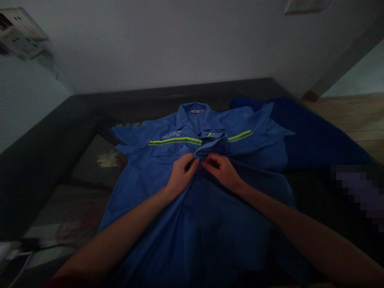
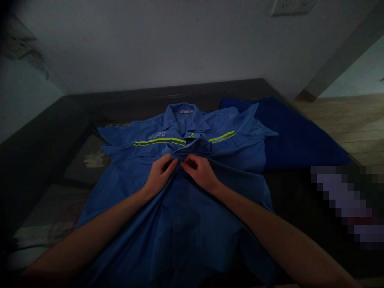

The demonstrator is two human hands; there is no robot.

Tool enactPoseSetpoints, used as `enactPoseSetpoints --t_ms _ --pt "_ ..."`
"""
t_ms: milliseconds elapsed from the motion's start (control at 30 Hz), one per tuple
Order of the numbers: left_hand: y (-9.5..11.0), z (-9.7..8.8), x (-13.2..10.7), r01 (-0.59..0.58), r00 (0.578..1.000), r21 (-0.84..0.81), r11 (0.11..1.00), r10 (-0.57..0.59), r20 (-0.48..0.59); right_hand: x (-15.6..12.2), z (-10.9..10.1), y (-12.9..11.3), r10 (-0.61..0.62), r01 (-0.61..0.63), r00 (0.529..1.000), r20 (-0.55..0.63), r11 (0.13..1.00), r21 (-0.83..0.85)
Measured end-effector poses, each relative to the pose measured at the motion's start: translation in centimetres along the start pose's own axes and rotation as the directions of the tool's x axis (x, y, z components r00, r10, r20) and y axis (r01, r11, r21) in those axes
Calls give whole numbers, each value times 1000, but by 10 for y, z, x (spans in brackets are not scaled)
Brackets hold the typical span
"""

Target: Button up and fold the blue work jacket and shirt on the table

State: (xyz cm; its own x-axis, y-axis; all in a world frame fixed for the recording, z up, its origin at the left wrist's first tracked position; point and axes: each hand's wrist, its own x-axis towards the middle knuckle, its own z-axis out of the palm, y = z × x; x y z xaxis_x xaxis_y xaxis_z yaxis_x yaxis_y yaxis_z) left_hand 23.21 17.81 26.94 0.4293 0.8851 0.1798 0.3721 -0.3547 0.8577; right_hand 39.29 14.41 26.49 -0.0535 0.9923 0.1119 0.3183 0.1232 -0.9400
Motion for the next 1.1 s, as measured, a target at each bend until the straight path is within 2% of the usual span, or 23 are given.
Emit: enactPoseSetpoints --t_ms 133,267,400,467,667,767,900,1100 --pt "-1 0 1 46 999 -32 998 -46 -13 -1 0 1 -40 40 999 26 999 -18" --pt "-5 0 4 77 996 -61 995 -80 -48 -4 -1 2 -138 142 990 37 976 -165" --pt "-7 0 4 84 996 -107 991 -87 -21 -6 -3 2 -262 259 964 49 879 -401" --pt "-7 -1 4 90 996 -132 987 -91 3 -7 -4 2 -312 296 949 45 833 -468" --pt "-7 -1 4 98 993 -143 985 -88 76 -8 -6 3 -450 408 892 35 772 -487" --pt "-6 -1 4 122 991 -176 977 -109 82 -8 -7 4 -465 421 884 38 761 -494" --pt "-6 0 4 146 988 -206 968 -132 80 -7 -10 2 -474 464 871 128 709 -532" --pt "-6 -1 2 91 995 -199 976 -81 59 -6 -11 -5 -490 537 831 263 583 -609"
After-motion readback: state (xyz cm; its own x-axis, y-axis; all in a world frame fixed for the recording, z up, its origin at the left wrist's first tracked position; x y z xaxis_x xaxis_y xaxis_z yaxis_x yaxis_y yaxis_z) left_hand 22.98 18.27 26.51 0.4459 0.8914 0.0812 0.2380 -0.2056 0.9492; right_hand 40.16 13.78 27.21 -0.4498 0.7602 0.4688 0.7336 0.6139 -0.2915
